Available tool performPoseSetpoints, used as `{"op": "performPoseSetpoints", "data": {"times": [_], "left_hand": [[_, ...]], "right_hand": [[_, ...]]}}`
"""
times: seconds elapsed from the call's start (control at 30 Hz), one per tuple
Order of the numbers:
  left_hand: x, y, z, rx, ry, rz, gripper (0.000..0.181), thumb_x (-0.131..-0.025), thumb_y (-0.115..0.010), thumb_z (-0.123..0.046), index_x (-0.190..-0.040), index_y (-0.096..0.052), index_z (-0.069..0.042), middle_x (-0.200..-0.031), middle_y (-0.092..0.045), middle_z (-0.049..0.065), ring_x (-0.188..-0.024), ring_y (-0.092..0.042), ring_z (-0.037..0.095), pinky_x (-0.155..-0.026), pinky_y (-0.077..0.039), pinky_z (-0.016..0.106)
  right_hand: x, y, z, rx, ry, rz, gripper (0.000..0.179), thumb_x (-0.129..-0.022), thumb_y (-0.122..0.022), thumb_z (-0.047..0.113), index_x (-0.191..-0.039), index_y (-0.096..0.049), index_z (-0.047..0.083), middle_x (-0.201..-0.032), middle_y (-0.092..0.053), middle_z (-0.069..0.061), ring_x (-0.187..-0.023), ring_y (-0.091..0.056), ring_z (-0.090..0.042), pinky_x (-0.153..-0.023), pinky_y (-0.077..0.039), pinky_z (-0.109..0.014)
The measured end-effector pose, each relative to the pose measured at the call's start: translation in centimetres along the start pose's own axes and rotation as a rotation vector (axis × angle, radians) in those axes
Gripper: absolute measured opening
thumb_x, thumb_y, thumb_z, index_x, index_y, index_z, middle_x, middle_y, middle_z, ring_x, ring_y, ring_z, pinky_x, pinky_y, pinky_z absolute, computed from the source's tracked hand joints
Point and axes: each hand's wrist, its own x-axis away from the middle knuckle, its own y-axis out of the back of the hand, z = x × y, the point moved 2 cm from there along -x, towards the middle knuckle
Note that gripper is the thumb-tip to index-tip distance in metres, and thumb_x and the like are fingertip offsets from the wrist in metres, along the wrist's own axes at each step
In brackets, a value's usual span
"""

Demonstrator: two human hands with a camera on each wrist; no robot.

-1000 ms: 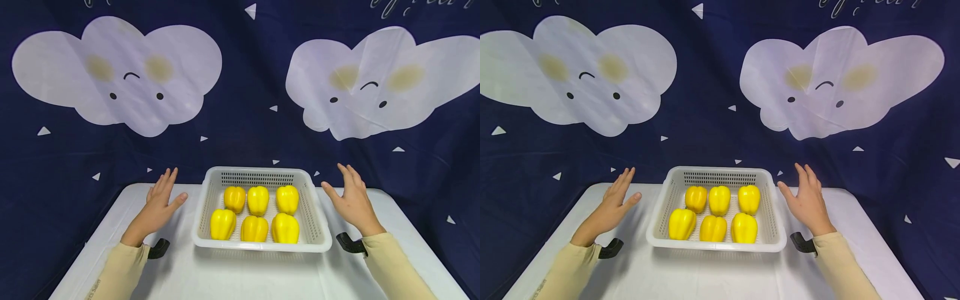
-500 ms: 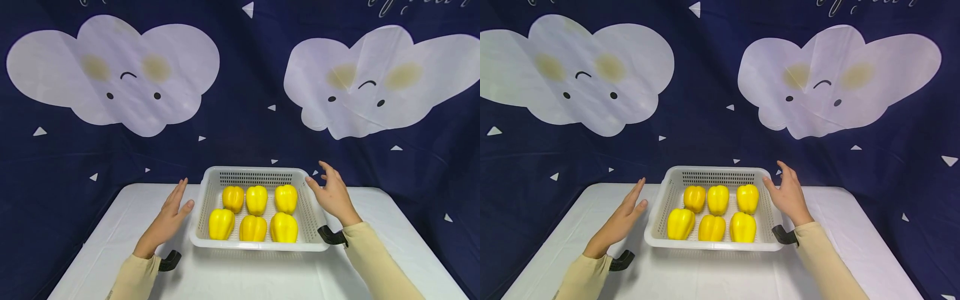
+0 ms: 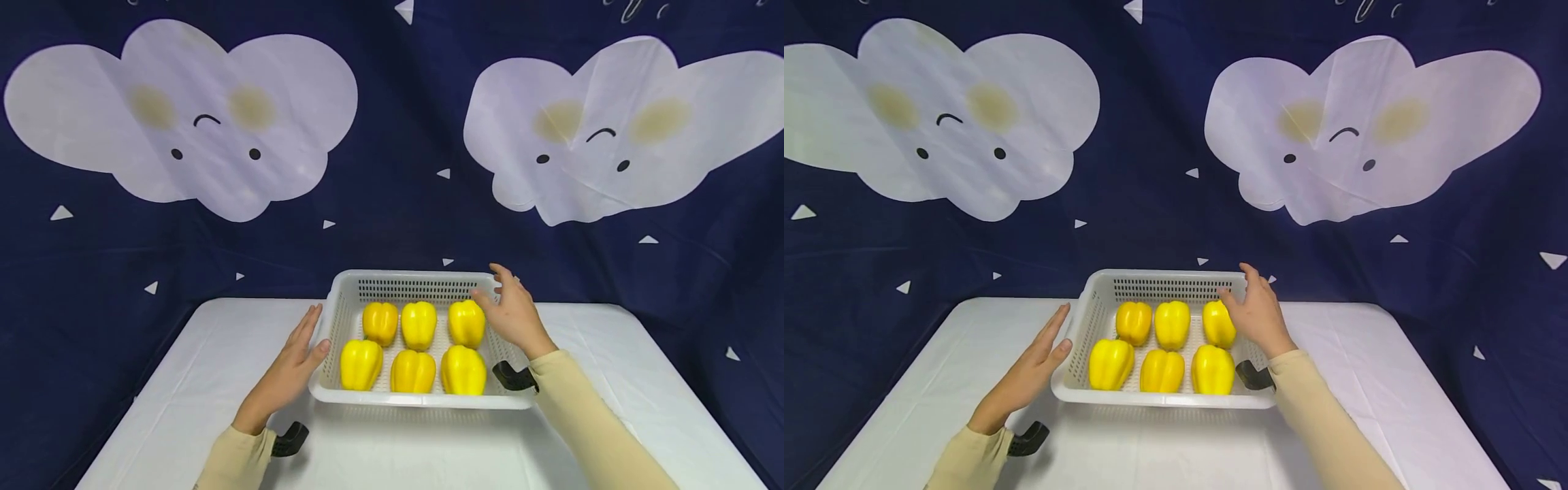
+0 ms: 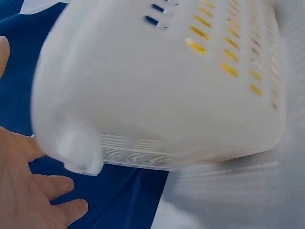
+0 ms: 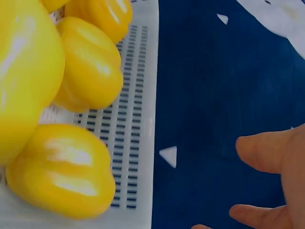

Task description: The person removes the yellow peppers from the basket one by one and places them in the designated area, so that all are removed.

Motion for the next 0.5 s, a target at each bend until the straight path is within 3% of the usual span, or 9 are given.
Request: {"op": "performPoseSetpoints", "data": {"times": [0.2, 0.5], "left_hand": [[0.3, -0.7, 0.1, -0.011, 0.004, 0.004, 0.072, -0.106, -0.048, -0.038, -0.162, -0.015, -0.007, -0.167, -0.007, 0.02, -0.151, -0.007, 0.045, -0.112, -0.012, 0.073], [0.7, -1.3, 0.4, -0.044, -0.034, 0.034, 0.081, -0.102, -0.058, -0.033, -0.159, -0.014, 0.002, -0.167, -0.005, 0.02, -0.15, -0.009, 0.047, -0.112, -0.017, 0.07]], "right_hand": [[-0.6, -1.7, 1.0, 0.099, 0.018, 0.064, 0.076, -0.099, -0.06, 0.034, -0.158, -0.023, 0.002, -0.154, -0.033, -0.031, -0.138, -0.038, -0.049, -0.109, -0.034, -0.064], [-1.6, -3.5, 0.5, 0.109, -0.054, 0.177, 0.075, -0.098, -0.061, 0.032, -0.155, -0.027, -0.003, -0.154, -0.034, -0.031, -0.14, -0.036, -0.047, -0.112, -0.032, -0.061]]}}
